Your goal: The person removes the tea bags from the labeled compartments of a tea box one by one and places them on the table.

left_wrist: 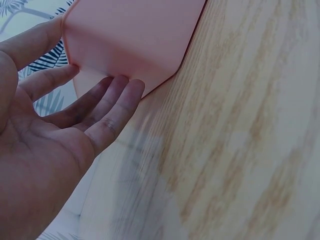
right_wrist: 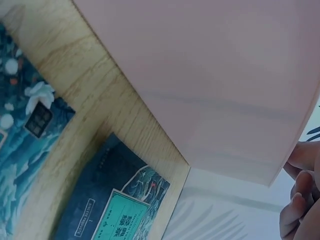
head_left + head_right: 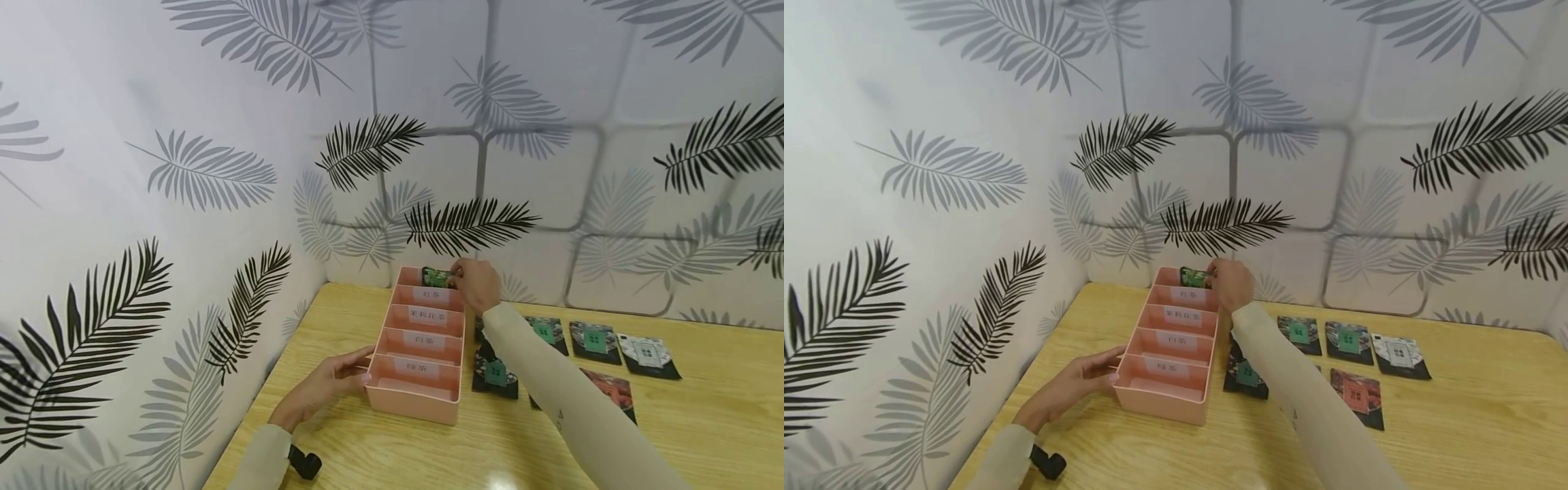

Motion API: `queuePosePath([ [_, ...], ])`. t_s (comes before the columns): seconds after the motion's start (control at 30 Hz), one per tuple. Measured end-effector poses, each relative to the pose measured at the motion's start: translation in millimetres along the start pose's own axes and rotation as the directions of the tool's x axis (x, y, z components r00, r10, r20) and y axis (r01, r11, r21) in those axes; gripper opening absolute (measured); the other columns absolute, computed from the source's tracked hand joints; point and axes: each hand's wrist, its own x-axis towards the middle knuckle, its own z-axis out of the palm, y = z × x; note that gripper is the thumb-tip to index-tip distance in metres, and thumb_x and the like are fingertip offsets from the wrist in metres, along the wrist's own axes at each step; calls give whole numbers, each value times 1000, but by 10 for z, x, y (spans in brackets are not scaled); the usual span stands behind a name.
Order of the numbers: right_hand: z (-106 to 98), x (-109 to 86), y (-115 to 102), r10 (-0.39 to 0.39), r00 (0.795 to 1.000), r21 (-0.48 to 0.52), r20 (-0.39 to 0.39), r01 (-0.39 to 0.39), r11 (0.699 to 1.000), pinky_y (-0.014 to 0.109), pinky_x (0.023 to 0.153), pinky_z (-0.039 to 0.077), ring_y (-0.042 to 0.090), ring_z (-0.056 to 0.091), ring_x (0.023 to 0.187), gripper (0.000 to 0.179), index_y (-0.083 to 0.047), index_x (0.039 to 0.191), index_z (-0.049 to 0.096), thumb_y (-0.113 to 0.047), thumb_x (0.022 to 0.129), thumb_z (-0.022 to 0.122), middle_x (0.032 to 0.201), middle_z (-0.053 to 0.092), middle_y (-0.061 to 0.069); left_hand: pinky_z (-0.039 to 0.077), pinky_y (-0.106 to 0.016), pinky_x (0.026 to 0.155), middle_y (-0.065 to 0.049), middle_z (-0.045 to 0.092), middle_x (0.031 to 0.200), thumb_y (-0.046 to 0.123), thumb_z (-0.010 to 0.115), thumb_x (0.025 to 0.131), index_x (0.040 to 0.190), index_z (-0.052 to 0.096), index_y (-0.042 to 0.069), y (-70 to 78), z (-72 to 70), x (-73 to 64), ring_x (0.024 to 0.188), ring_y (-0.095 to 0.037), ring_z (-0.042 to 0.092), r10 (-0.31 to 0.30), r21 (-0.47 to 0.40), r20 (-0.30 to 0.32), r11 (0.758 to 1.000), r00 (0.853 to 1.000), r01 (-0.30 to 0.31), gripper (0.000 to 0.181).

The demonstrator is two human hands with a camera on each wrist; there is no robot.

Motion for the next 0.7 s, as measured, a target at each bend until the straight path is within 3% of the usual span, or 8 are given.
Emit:
queuePosePath([
  [0.27,-16,-59,25,0,999,6,-41,0,1000,40,60,53,18,63,62,11,-10,85,70,-21,84,75,78,70,4,49,-37,93,-11,48,139,23,62,94,148,38,22,11,7,-7,123,-29,47,-4,-2,-1,1000,1000,4,59],
  [0.53,-52,-71,33,88,995,212,38,-94,973,39,59,52,18,62,63,11,-9,89,71,-20,87,72,79,69,4,48,-37,93,-10,48,139,23,62,94,147,39,25,3,1,-3,123,-28,47,-1,5,-3,1000,1000,1,57],
  [0.7,-70,-68,39,114,992,231,49,-122,965,37,57,50,17,60,62,11,-9,87,70,-20,89,69,77,68,3,48,-38,93,-11,48,138,23,61,95,148,38,24,12,1,-7,122,-29,47,0,-5,2,1000,1000,0,58],
])
